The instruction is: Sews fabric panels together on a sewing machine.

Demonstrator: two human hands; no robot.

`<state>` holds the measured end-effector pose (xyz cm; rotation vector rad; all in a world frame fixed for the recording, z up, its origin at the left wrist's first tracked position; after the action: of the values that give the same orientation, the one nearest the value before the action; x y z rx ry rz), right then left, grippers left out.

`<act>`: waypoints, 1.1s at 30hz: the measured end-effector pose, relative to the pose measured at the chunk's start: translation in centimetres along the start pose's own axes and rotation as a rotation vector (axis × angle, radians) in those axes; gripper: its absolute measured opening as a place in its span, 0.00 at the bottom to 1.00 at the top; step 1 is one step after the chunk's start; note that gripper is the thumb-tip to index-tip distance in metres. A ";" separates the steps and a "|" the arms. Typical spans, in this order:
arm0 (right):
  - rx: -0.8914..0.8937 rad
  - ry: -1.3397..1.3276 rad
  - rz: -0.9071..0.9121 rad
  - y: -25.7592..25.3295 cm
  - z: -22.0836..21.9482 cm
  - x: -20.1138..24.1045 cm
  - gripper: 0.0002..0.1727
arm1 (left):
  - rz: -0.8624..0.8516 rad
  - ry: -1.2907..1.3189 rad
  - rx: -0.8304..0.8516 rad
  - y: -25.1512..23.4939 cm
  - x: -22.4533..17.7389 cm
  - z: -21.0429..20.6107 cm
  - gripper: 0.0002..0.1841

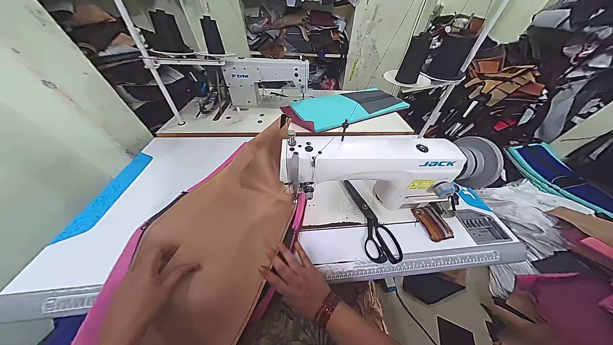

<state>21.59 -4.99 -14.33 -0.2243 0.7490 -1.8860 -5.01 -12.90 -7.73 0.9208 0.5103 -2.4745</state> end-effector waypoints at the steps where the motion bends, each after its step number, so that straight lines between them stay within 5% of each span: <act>1: 0.010 0.074 0.013 0.1 -0.8 0.9 0.39 | 0.016 0.004 0.019 0.1 0.4 0.0 0.32; 5: -0.105 0.336 -0.019 -0.1 -2.0 2.8 0.18 | 0.014 -0.127 -0.019 0.7 -0.3 -0.3 0.41; 8: -0.067 0.308 0.025 -0.8 -2.2 3.0 0.15 | -0.196 -0.379 -0.017 0.4 -5.9 -1.3 0.43; 13: -0.164 0.087 -0.053 -1.5 -0.3 1.9 0.10 | -0.732 -0.205 0.507 -2.2 -13.2 -10.0 0.23; 15: -0.214 0.017 -0.094 -2.5 2.2 0.3 0.10 | -0.732 -0.143 0.757 -3.3 -13.6 -13.1 0.23; 18: -0.173 -0.058 -0.092 -3.2 5.1 -2.7 0.13 | -0.512 -0.244 0.999 -3.7 -14.9 -14.6 0.24; 22: -0.172 -0.038 -0.053 -1.4 4.5 -2.9 0.14 | -0.390 -0.274 0.883 -2.0 -14.3 -15.4 0.26; 26: -0.216 0.097 -0.037 2.1 1.1 -1.3 0.16 | -0.701 -0.046 0.292 0.2 -10.8 -17.2 0.24; 33: -0.209 0.157 -0.119 1.3 1.2 -1.5 0.14 | -0.698 -0.052 0.284 -0.4 -11.7 -17.3 0.23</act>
<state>23.83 -4.44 -13.92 -0.2589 1.0621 -1.9535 11.63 -0.95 -11.92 0.8822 0.5369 -3.2607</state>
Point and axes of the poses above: each hand's wrist, its own y-axis away from the middle knuckle, its own z-axis out of the back of the hand, x = y × z, the point moved 6 cm from there along -y, towards the middle knuckle, and after that the axes turned 14 degrees about y, right-handed, at the moved point
